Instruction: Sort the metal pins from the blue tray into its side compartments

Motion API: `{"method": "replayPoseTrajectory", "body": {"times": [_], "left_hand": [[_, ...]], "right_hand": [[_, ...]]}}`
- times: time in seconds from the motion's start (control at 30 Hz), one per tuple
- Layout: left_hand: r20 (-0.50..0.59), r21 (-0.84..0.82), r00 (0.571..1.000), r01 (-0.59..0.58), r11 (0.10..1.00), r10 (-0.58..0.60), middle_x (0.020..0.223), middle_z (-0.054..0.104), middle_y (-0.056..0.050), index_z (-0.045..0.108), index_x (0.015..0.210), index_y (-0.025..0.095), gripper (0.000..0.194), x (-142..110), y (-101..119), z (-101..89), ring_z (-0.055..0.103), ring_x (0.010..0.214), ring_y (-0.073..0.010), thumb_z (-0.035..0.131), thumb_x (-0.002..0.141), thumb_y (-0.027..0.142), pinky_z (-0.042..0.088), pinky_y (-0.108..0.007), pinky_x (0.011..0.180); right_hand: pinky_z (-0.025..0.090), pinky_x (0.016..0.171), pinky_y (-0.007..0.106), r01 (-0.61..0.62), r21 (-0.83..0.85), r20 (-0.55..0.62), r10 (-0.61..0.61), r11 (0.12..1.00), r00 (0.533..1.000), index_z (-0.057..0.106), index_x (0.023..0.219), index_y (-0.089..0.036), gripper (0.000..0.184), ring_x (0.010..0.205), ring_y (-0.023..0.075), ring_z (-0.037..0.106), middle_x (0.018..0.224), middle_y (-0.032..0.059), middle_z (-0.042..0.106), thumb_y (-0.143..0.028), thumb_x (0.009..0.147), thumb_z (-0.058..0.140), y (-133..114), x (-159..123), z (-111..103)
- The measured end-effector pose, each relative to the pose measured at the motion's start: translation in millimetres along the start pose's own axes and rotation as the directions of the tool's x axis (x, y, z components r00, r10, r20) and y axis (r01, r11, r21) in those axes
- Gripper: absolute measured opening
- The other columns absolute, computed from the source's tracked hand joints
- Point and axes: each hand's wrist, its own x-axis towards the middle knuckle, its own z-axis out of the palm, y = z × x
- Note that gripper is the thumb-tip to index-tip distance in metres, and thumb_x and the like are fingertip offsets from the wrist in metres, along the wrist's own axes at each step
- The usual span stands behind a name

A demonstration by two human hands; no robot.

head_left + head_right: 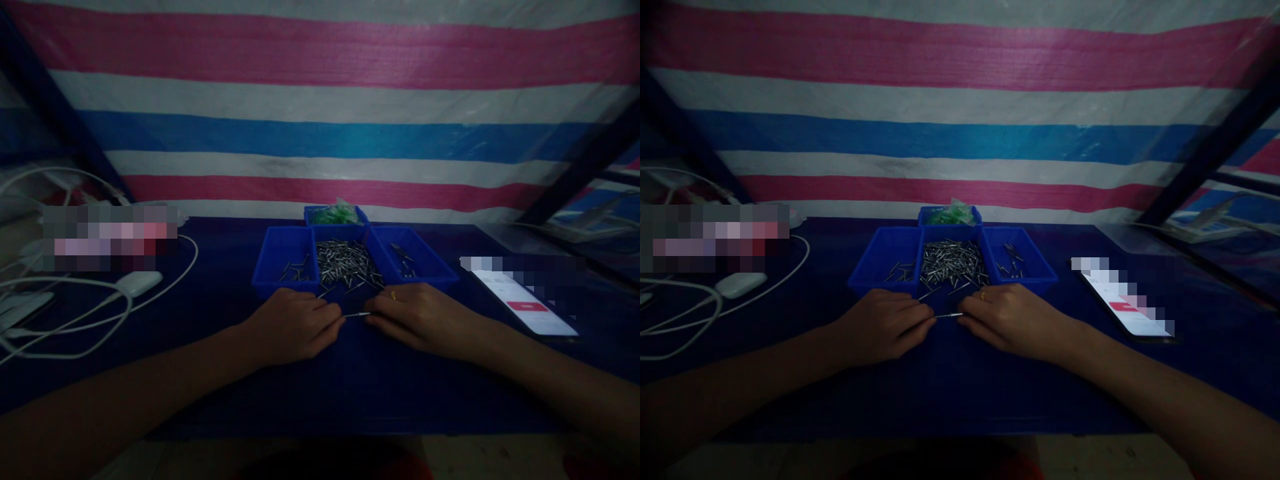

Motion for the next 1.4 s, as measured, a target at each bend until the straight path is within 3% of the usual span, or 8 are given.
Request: {"method": "replayPoseTrajectory", "body": {"times": [1.4], "left_hand": [[-0.005, 0.000, 1.000, -0.010, 1.000, 0.010, 0.058, 0.055, 0.002, 0.054, 0.076, 0.017, 0.025, -0.2, -0.5, -0.6, 0.051, 0.052, -0.0101, 0.034, 0.088, 0.026, 0.034, -0.022, 0.048]], "right_hand": [[0.038, 0.059, 0.024, -0.001, 0.014, 0.013, 0.001, 1.000, 1.000, 0.054, 0.085, -0.014, 0.027, 0.061, 0.0110, 0.049, 0.068, 0.0024, 0.054, -0.026, 0.091, 0.031, -0.2, -0.5, 1.0]]}}
